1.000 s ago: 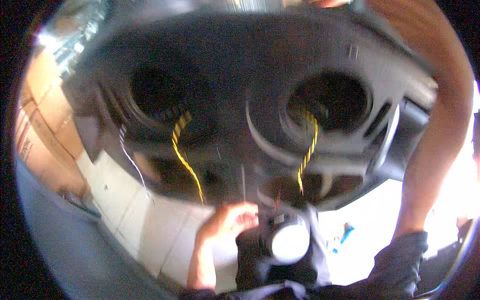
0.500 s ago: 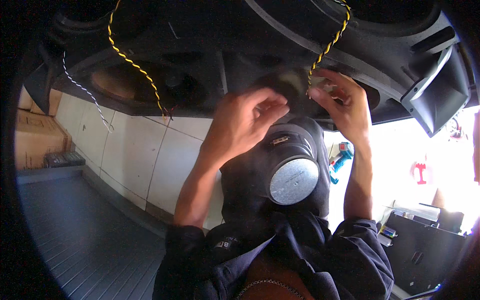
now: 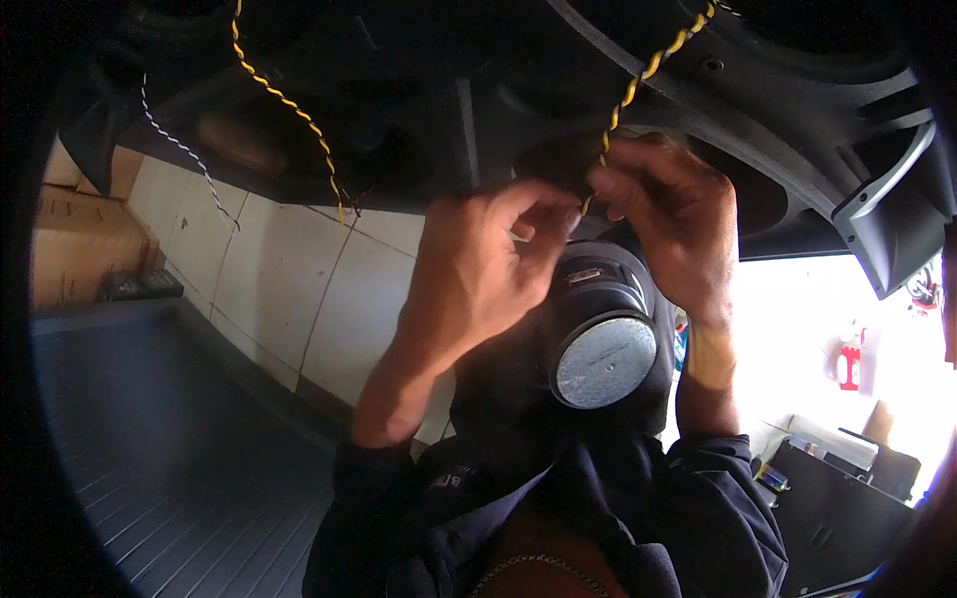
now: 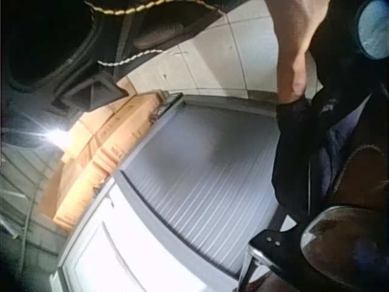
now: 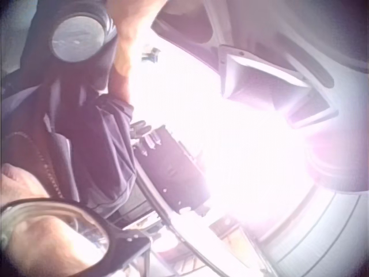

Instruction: The person connects wires to a speaker driver and secures it into a speaker enclosure. They strip and twist wires, attach them to terminals, and place the driver into the enclosure.

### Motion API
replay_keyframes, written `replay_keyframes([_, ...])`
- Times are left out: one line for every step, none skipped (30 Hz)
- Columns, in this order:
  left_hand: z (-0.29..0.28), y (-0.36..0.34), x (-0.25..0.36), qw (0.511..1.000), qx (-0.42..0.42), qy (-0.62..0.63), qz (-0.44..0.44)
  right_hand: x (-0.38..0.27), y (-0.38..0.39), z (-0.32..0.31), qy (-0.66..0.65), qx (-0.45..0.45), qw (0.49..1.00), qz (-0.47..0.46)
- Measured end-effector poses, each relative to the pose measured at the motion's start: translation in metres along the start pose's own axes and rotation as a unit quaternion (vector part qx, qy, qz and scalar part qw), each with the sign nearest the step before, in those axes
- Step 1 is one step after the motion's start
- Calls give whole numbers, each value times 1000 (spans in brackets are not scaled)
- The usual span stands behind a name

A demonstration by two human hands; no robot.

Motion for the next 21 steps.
replay_keyframes([-4,-2,1,999,-31,28,-26,0,0,-2,32,-15,999,-26])
replay_keyframes([-11,-4,2,996,-58,51,-51,-3,-1,-2,-67,-36,997,7])
replay_keyframes([-18,-7,1,991,-85,75,-77,-6,-1,-2,-165,-56,984,40])
replay_keyframes([-23,-8,-5,958,-132,213,-138,-8,0,-1,-260,-75,960,73])
replay_keyframes([-24,-10,-13,935,-153,290,-134,-11,0,-2,-331,-83,937,76])
replay_keyframes([-25,-11,-25,907,-171,362,-131,-12,0,0,-403,-92,907,79])
replay_keyframes([-25,-10,-34,873,-188,432,-128,-13,0,3,-473,-101,872,80])
replay_keyframes([-14,-6,-35,854,-140,484,-126,-14,-1,7,-518,-88,849,64])
replay_keyframes([2,-3,-35,818,-109,559,-80,-15,-1,9,-478,-28,877,45])
replay_keyframes([11,2,-32,798,-71,590,-101,-19,0,12,-436,32,899,26])
replay_keyframes([17,7,-26,775,-35,619,-122,-23,1,13,-389,92,917,6])
replay_keyframes([19,14,-19,786,25,600,-150,-24,3,15,-314,144,938,-21])
replay_keyframes([21,19,-4,847,102,497,-160,-22,2,12,-192,141,968,-76])
replay_keyframes([17,25,7,899,123,405,-116,-21,0,7,-66,135,980,-131])
replay_keyframes([12,30,12,939,143,306,-72,-24,1,2,17,106,985,-133])
replay_keyframes([3,31,12,971,154,181,-17,-31,-1,-1,100,78,982,-141])
replay_keyframes([-7,34,12,985,161,56,38,-37,0,-4,-3,39,996,-78])
replay_keyframes([-16,26,9,989,122,11,88,-36,2,-8,-99,4,995,-6])
replay_keyframes([-18,17,1,988,96,39,112,-32,4,-12,-194,-29,978,66])
replay_keyframes([-21,15,-1,989,80,109,57,-27,0,-13,-277,-79,954,84])
replay_keyframes([-22,15,-3,982,63,179,2,-25,-3,-10,-321,-81,940,84])
Point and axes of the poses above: each hand's wrist, its own y-axis away from the middle knuckle, its own z-axis out of the palm, x = y × z, the point moved 1 cm from there along -y, towards the middle knuckle, and after that the axes turned 13 degrees about y, right-handed, at the moved point
